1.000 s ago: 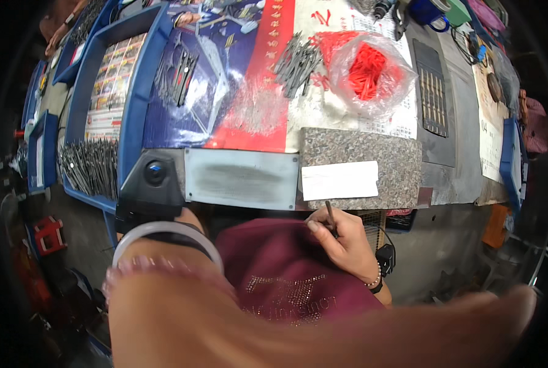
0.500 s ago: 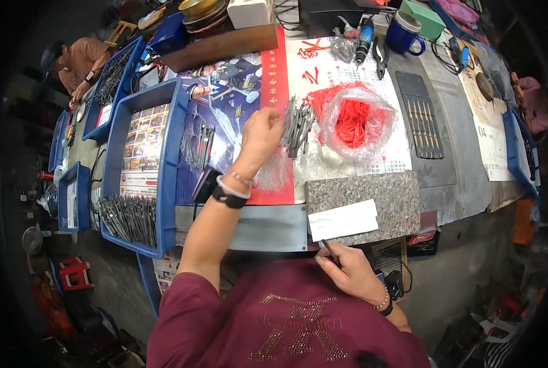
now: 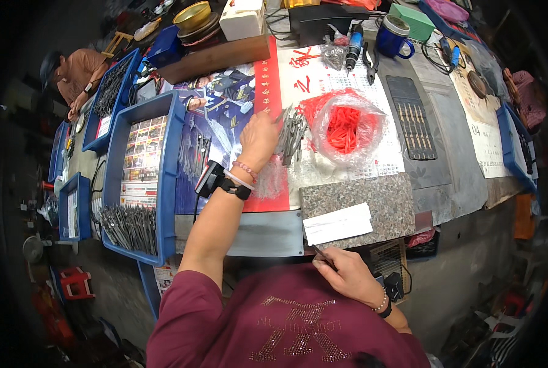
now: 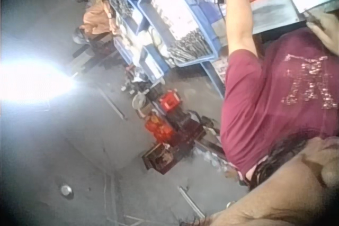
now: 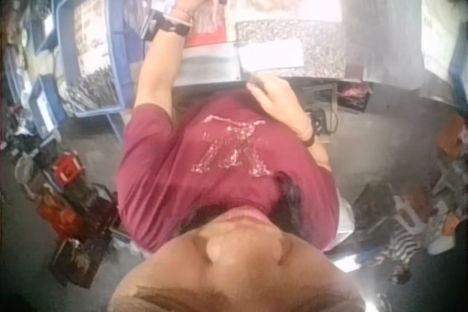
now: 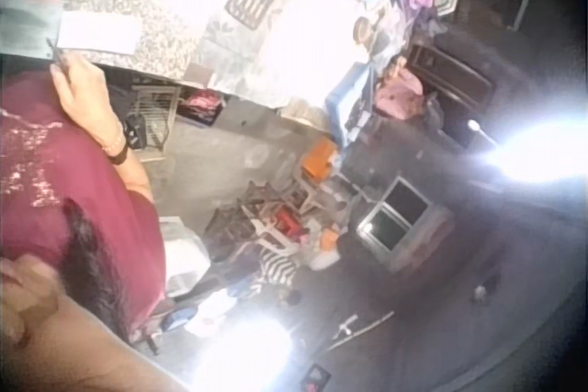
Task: The person repeatedly picks small red and black components from a table, aligns them, and presses them together using a metal tool. They place the assembled pieces into a blue bin and continue the cycle with additional components.
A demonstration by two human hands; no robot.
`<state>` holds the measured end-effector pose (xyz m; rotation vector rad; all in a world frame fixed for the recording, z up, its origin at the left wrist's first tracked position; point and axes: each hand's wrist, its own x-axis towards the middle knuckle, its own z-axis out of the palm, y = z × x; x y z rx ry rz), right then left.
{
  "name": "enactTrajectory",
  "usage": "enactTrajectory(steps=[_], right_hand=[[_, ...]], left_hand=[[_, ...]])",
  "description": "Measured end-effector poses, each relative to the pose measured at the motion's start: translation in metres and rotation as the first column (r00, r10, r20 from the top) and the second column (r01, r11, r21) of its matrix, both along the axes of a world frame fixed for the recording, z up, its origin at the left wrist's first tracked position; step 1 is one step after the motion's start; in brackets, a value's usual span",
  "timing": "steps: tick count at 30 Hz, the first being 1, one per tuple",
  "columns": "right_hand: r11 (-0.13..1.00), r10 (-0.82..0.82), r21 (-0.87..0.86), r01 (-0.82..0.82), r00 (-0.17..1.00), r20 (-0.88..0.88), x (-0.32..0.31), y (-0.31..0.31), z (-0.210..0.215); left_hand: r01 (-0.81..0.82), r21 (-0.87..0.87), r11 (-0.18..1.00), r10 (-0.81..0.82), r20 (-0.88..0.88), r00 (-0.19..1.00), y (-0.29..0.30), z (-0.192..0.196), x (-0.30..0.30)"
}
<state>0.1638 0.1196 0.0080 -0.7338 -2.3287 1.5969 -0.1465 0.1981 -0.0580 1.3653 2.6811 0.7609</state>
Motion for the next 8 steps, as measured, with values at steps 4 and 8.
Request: enactTrajectory(steps=[4,8], right_hand=[[1.0,0.017,0.006,-0.017,0.999,0.05,0.005,0.002,0.009],[0.996,-0.089,-0.012,0.092,0.983,0.159,0.022,0.028,0.023]], left_hand=[[-0.024,-0.054,0.998,0.03,0.126,0.992,-0.005,0.002,-0.009],[-0.048,0.248,0.968,-0.103,0.562,0.821,-0.047,-0.012,-0.02]])
